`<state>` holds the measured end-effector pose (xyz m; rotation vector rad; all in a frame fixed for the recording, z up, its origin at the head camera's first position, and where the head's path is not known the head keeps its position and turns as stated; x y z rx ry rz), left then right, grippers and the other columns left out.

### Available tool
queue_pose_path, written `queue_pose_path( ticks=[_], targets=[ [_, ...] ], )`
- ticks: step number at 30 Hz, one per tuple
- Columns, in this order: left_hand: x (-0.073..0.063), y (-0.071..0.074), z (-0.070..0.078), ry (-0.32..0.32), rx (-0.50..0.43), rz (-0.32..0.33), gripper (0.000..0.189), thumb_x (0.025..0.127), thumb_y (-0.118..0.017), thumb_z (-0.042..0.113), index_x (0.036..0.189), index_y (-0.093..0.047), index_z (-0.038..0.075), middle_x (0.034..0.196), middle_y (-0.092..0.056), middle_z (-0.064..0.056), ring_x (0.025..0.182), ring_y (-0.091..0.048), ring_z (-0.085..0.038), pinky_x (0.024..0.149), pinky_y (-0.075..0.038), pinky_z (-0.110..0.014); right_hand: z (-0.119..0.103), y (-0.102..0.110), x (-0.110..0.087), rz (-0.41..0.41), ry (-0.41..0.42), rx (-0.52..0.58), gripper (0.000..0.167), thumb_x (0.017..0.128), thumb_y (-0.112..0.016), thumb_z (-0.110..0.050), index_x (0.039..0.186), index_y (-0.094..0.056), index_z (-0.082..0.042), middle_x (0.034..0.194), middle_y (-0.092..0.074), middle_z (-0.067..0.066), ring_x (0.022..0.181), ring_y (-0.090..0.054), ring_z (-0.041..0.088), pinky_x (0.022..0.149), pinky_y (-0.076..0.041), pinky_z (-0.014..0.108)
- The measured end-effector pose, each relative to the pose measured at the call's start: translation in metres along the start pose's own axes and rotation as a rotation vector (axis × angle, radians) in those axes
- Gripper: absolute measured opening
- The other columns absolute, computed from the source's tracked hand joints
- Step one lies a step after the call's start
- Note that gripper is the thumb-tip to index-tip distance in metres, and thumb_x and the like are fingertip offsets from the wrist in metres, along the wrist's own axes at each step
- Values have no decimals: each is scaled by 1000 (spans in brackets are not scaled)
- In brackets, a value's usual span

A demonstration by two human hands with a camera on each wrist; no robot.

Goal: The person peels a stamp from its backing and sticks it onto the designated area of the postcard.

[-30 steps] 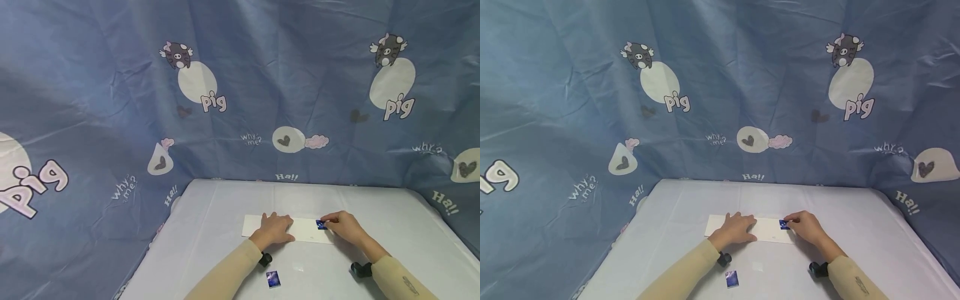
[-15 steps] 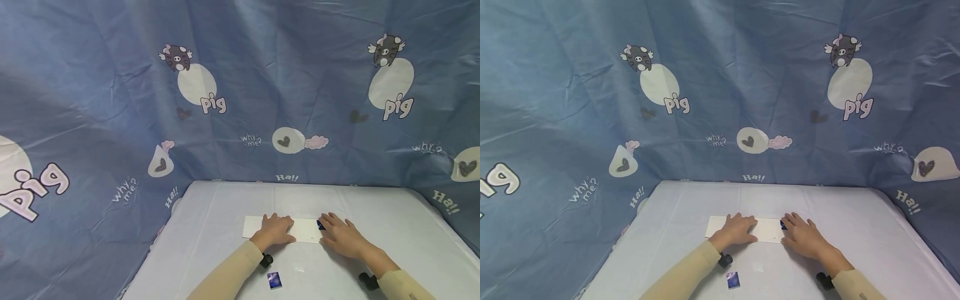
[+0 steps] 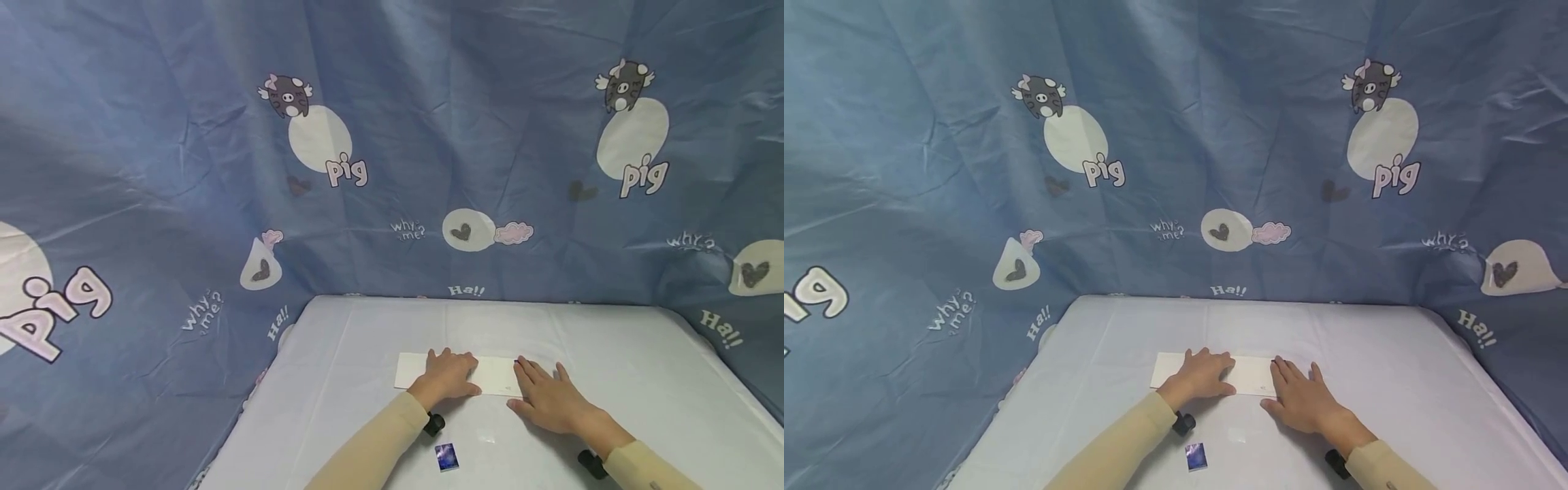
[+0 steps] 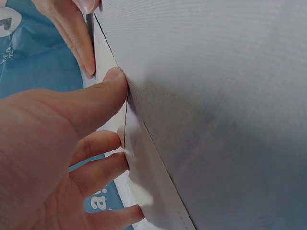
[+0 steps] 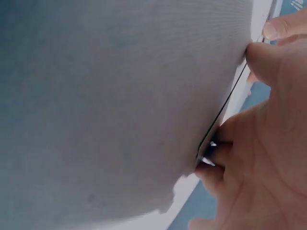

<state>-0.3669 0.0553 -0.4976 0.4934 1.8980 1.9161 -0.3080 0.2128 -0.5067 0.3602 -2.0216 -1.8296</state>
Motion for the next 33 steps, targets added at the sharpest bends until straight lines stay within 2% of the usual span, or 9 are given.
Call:
queue_pose_path(
  ticks=[5,9,14,19,25,33],
  targets=[
    [3,2,-2,4,17,4,48,83,-75,58,119,-69,28,127,-65,12,107,-60,-23,103,-40,-63,9,3,6,-74,-4,97,80,100,-51,-57,150,-40,4,157,-35,24,141,-36,45,104,-15,80],
    [5,3,-4,-2,20,3,49,84,-74,58,121,-68,27,133,-63,12,108,-60,-23,103,-40,-63,17,7,12,-121,-30,162,79,98,-54,-57,152,-40,-1,158,-34,21,142,-35,43,104,-12,80],
    [4,-1,-2,0,5,0,50,83,-75,58,123,-68,29,131,-63,14,107,-59,-21,102,-41,-60,13,5,6,-106,-64,178,81,95,-59,-59,148,-46,1,155,-39,23,140,-39,43,102,-15,81],
    [1,-2,0,-6,10,17,48,83,-76,58,120,-69,28,121,-66,14,100,-59,-19,101,-43,-59,0,-2,-3,-83,-72,113,91,94,-52,-67,145,-45,8,153,-38,29,139,-39,47,99,-19,83],
    [0,-2,2,-18,20,24,46,83,-75,58,117,-70,27,124,-66,13,101,-59,-21,101,-43,-60,-6,-2,-5,-42,-89,112,92,94,-54,-65,144,-44,11,152,-38,31,138,-38,49,99,-18,83],
    [-2,0,1,-28,-21,20,38,82,-78,55,103,-69,25,96,-64,13,86,-54,-16,97,-46,-56,-5,-6,-7,-67,-95,129,94,93,-55,-67,146,-42,10,154,-33,31,140,-35,50,98,-17,84]
  ],
)
Point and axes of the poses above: each hand's wrist, its own x-axis towards the middle knuckle, its own y-axis out of the back of the hand, z = x × y, the point moved 8 cm from there along x, towards the middle knuckle
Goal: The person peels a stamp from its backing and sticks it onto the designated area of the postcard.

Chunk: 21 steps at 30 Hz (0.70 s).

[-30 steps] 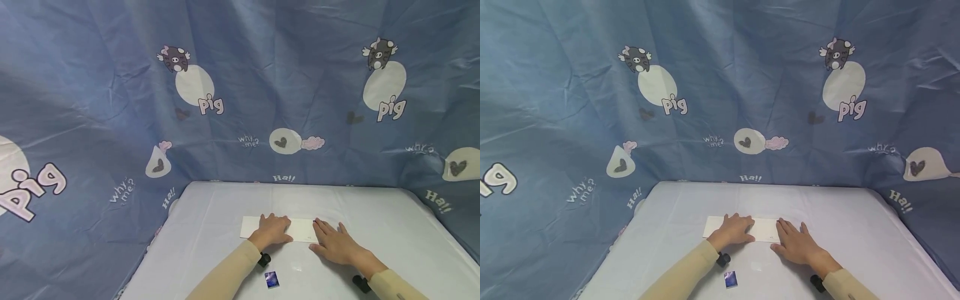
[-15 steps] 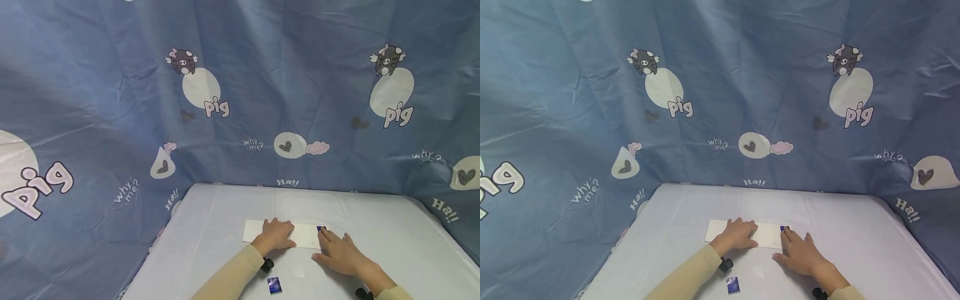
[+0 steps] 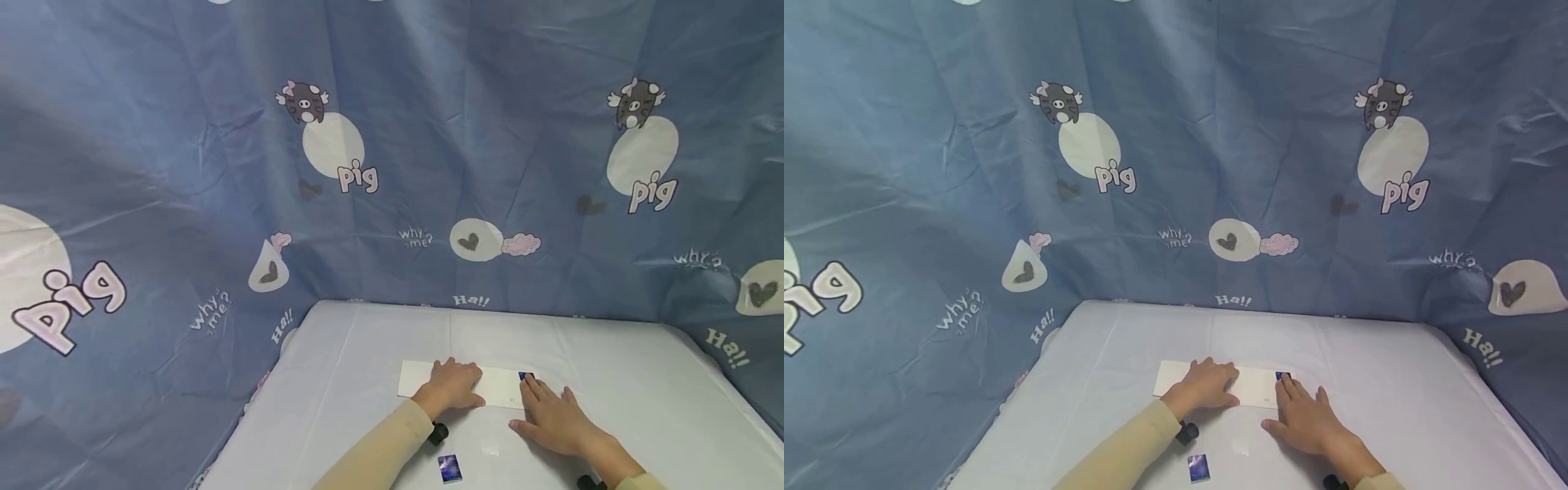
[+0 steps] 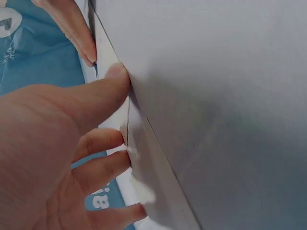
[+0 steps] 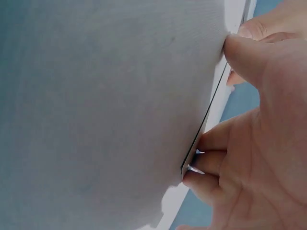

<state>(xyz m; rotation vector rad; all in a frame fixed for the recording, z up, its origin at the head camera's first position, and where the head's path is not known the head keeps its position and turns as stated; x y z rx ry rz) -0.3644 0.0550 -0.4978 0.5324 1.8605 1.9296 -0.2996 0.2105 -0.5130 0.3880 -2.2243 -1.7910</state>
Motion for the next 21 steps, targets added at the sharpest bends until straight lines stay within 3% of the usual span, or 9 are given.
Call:
queue_pose_path(
  ticks=[3,8,12,16,21],
  targets=[
    [-2,-1,-1,-5,-36,3,40,82,-78,54,109,-70,25,105,-66,14,89,-54,-16,96,-46,-55,2,-1,-2,-5,4,11,91,93,-57,-64,146,-42,9,155,-34,30,140,-35,49,97,-21,84],
    [0,-3,-7,-3,-105,27,50,86,-75,52,127,-67,27,138,-59,14,113,-57,-21,101,-43,-58,9,3,2,-17,10,33,87,94,-60,-59,148,-42,5,156,-34,27,141,-35,47,96,-30,80],
    [2,1,-11,-13,-163,52,52,90,-72,49,136,-62,27,144,-55,11,126,-55,-25,103,-43,-55,13,8,6,-14,6,70,83,93,-64,-54,149,-42,2,156,-34,27,140,-36,48,97,-31,78],
    [0,8,-11,-19,-221,67,57,94,-67,49,145,-55,29,149,-50,8,136,-47,-28,108,-39,-53,15,14,4,62,-2,62,79,91,-71,-47,150,-44,-3,154,-37,26,139,-37,48,97,-29,80],
    [-17,25,-8,-41,-306,114,53,97,-65,45,146,-53,29,151,-49,4,139,-44,-30,110,-36,-55,11,23,-2,164,11,76,76,90,-75,-42,149,-46,-5,154,-39,23,138,-39,46,96,-29,80]
  ],
)
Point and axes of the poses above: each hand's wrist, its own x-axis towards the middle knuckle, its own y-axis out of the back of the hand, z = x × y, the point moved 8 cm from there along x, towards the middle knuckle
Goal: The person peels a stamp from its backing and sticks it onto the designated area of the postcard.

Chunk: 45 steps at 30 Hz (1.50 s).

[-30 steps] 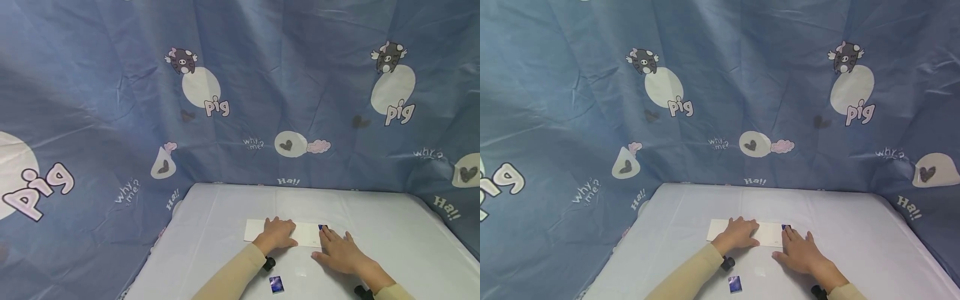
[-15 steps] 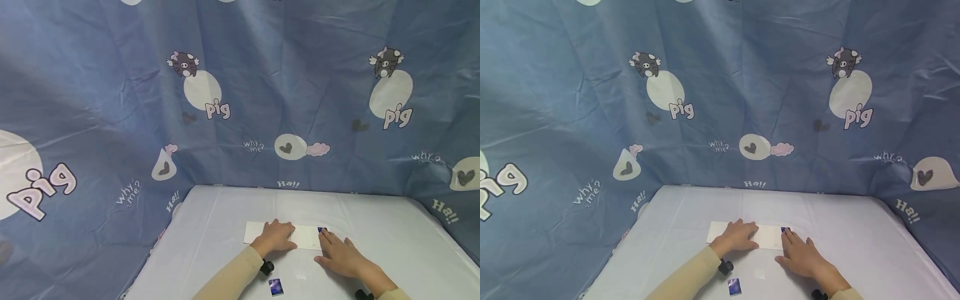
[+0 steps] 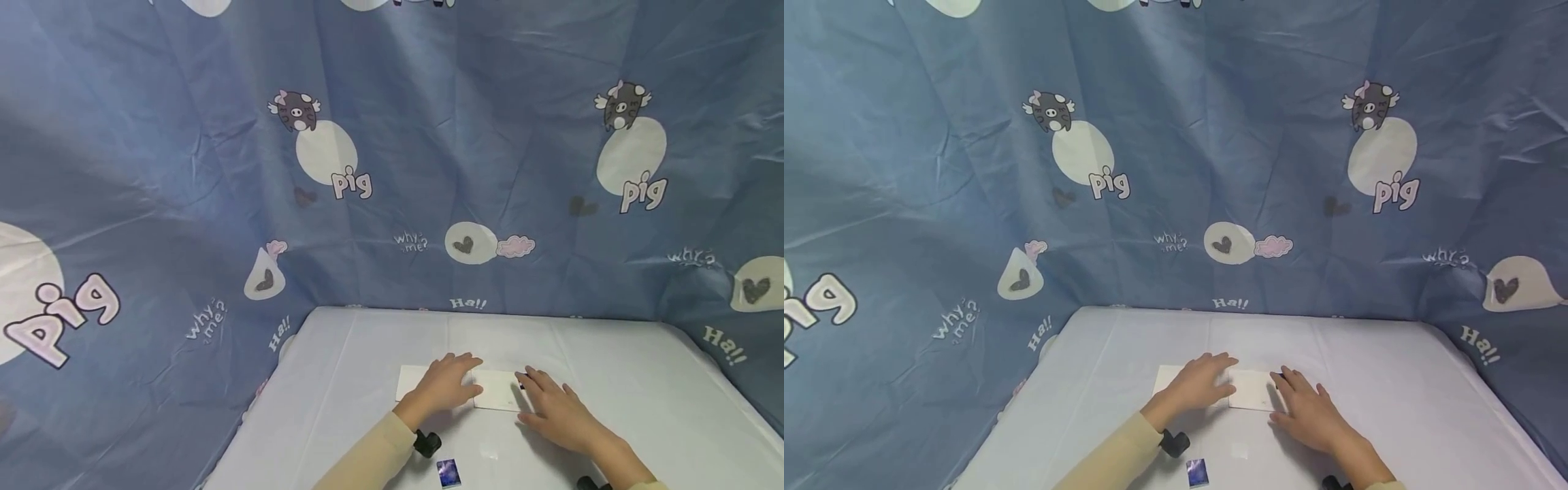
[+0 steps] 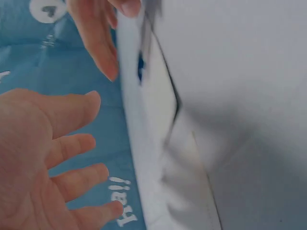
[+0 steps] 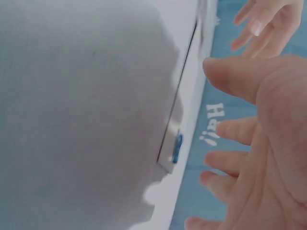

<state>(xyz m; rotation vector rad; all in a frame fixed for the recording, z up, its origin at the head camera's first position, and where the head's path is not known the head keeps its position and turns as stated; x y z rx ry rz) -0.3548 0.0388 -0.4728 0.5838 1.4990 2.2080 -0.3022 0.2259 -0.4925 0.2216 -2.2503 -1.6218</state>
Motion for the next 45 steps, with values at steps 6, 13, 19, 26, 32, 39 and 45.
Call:
queue_pose_path(
  ticks=[6,13,19,26,32,39,45],
  targets=[
    [-21,18,12,-55,-67,56,52,98,-65,41,146,-54,26,150,-50,-1,138,-45,-32,109,-38,-55,-10,12,-6,71,26,38,71,90,-76,-35,149,-47,-7,152,-42,24,137,-38,49,96,-30,80],
    [-36,27,11,-54,-103,112,50,98,-66,37,145,-54,26,147,-53,-1,137,-47,-31,108,-39,-54,-16,17,-7,99,54,33,70,90,-76,-34,149,-47,-9,151,-44,21,137,-39,48,98,-34,76],
    [-50,23,8,-23,-120,108,50,98,-66,37,145,-54,27,146,-54,-2,137,-46,-36,108,-38,-57,-24,15,-12,121,74,52,67,89,-77,-33,146,-51,-10,150,-45,20,135,-42,47,100,-36,71],
    [-66,26,7,-16,-138,148,50,98,-66,35,145,-54,25,146,-54,-4,136,-46,-40,107,-38,-61,-40,10,-17,166,125,78,65,86,-80,-28,143,-55,-9,146,-49,19,133,-46,44,98,-40,67],
    [-77,31,8,-37,-185,206,48,97,-67,31,143,-57,20,143,-57,-7,133,-49,-41,105,-41,-59,-51,3,-18,154,131,104,65,87,-79,-28,145,-54,-11,146,-50,19,134,-45,45,99,-40,68],
    [-88,26,-1,6,-239,218,47,97,-67,32,141,-58,20,143,-57,-4,133,-50,-37,106,-42,-55,-64,-7,-20,147,153,108,66,86,-79,-28,144,-54,-12,142,-54,16,129,-52,36,97,-45,62],
    [-94,21,-15,63,-303,223,47,96,-68,33,141,-59,22,139,-60,2,130,-54,-25,105,-44,-50,-74,-14,-22,146,171,123,64,85,-80,-29,142,-55,-13,139,-56,13,125,-55,31,94,-49,58]
  ],
)
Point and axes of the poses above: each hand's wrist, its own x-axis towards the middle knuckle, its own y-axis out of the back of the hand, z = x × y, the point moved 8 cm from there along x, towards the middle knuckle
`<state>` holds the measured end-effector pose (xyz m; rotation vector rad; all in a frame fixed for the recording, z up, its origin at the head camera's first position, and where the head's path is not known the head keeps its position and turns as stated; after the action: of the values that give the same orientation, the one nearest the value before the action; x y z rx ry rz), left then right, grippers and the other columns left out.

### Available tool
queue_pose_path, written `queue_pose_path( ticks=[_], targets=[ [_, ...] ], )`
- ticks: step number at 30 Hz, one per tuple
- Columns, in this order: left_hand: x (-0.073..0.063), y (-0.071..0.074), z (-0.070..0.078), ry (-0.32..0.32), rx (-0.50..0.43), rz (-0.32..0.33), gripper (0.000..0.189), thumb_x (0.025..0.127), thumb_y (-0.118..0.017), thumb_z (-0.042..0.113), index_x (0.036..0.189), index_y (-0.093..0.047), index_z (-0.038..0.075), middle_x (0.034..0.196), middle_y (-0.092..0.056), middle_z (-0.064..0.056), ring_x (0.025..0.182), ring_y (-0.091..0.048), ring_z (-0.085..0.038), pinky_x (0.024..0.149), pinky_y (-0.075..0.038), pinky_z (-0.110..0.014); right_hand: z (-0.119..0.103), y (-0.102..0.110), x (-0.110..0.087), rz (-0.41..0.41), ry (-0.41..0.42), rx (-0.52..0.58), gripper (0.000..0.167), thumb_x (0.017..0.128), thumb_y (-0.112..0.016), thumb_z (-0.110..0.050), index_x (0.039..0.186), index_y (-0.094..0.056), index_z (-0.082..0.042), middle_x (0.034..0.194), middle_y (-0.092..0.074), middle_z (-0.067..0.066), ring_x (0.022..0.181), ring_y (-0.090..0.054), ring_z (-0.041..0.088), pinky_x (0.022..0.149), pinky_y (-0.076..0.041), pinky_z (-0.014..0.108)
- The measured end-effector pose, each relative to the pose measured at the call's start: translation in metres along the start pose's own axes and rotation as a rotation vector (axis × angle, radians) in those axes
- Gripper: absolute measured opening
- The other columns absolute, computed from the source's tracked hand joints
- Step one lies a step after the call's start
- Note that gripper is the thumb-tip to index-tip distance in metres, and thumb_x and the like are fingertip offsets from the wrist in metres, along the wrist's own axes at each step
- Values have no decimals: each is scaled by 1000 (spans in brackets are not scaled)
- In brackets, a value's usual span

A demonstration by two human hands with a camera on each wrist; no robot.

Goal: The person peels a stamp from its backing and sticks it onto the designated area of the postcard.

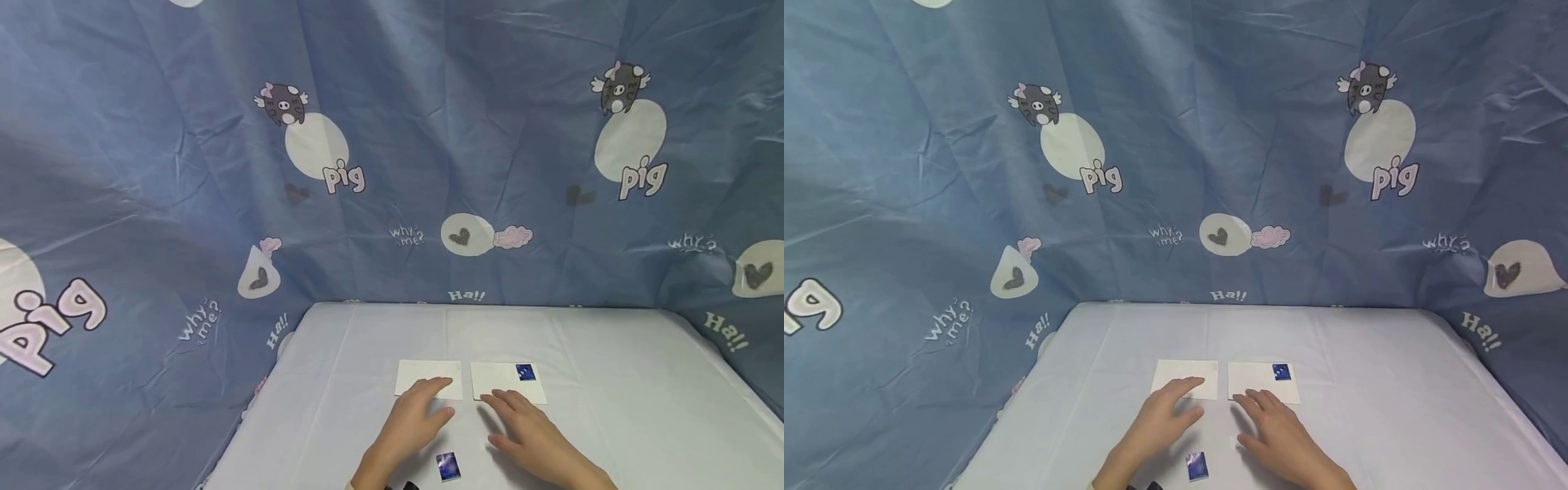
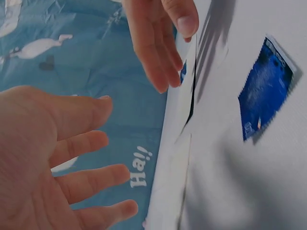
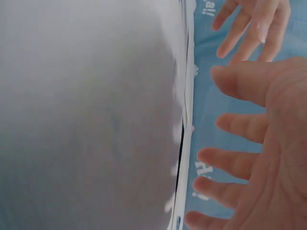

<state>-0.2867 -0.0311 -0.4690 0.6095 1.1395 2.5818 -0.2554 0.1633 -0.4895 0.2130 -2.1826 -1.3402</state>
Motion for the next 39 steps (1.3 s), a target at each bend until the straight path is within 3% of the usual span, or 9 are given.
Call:
queue_pose_path(
  ticks=[6,17,26,34,39],
  targets=[
    [-4,3,-14,57,-47,3,45,94,-70,35,136,-63,20,135,-62,-2,128,-55,-27,103,-43,-58,-5,-7,0,-37,-14,50,62,87,-78,-30,143,-55,-15,141,-54,11,129,-52,30,99,-47,55],
    [-12,-3,-17,47,-98,-46,35,86,-78,28,120,-73,17,134,-63,-8,128,-55,-32,105,-39,-61,-13,-22,-1,-171,-52,103,60,93,-71,-39,145,-53,-17,146,-50,11,133,-48,34,100,-45,60],
    [-16,-11,-15,20,-68,-99,35,82,-83,29,114,-75,19,117,-68,12,112,-57,-16,96,-46,-46,-27,-27,0,-187,14,66,58,92,-72,-37,143,-55,-16,143,-53,7,130,-51,27,99,-48,54],
    [-23,-13,-12,34,-54,-135,27,78,-84,30,103,-78,21,101,-66,16,98,-56,-10,86,-47,-35,-36,-32,-1,-214,34,38,58,90,-73,-39,141,-57,-15,139,-55,4,127,-53,27,99,-47,55],
    [-27,-20,-13,52,-46,-183,23,74,-88,31,93,-78,23,92,-61,17,90,-51,-7,79,-44,-29,-34,-38,-1,-285,3,56,59,91,-71,-42,141,-57,-14,141,-54,5,128,-51,29,99,-46,58]
  ],
)
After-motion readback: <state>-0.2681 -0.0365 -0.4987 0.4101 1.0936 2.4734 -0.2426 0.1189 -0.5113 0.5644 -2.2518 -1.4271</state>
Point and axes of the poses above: each hand's wrist, its own x-axis towards the middle knuckle, its own y-axis out of the back of the hand, z = x × y, the point moved 8 cm from there along x, towards the middle knuckle
